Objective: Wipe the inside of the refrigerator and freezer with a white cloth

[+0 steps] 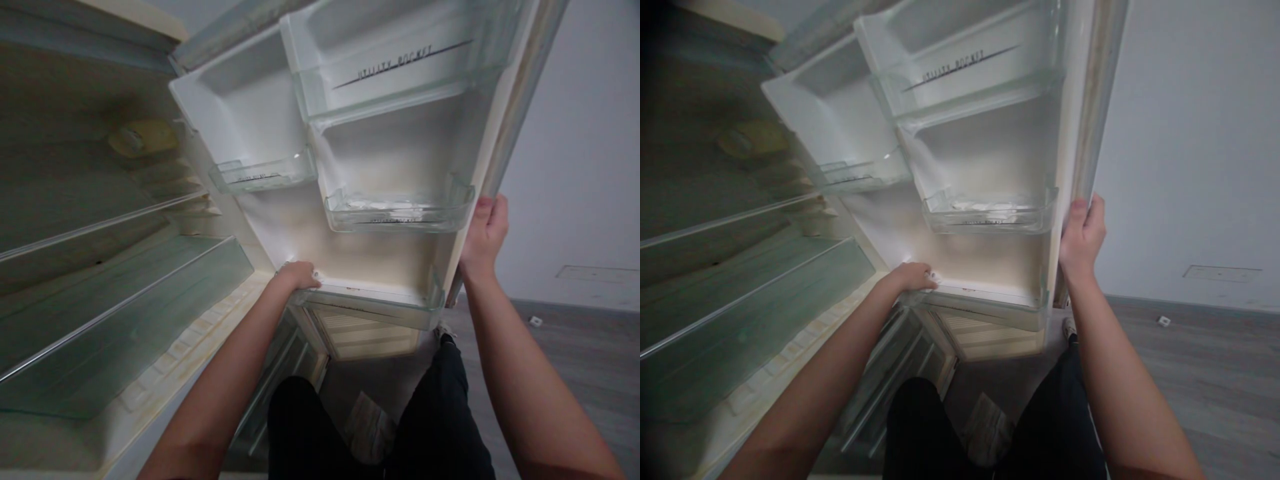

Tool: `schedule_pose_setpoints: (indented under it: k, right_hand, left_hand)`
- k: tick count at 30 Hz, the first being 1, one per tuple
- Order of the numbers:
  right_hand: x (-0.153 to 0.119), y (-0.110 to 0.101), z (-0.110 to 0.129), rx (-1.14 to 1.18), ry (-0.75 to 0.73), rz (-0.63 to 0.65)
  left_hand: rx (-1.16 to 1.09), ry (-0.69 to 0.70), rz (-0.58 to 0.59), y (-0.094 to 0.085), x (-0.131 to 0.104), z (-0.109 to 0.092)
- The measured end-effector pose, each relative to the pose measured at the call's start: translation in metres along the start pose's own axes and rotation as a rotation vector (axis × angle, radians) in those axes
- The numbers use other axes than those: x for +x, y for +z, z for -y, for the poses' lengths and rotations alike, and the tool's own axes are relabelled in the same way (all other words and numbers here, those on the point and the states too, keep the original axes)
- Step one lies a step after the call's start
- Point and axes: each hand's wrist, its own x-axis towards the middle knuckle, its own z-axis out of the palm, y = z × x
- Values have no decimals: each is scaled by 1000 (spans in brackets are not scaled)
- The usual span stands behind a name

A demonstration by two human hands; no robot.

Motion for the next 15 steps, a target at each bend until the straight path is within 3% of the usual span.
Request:
schedule_pose_setpoints:
  k: [4,7,10,15]
  right_hand:
    - [0,0,-1,5,5,2]
    - [1,0,-2,44,-11,0]
    - [1,0,-5,41,-25,8]
    - [1,0,-7,23,-44,11]
  left_hand:
    - [-84,122,108,-1,6,2]
    - [-179,275,171,-7,5,-13]
    - [-307,456,220,-9,0,-47]
    - [-617,755,330,-1,-5,-125]
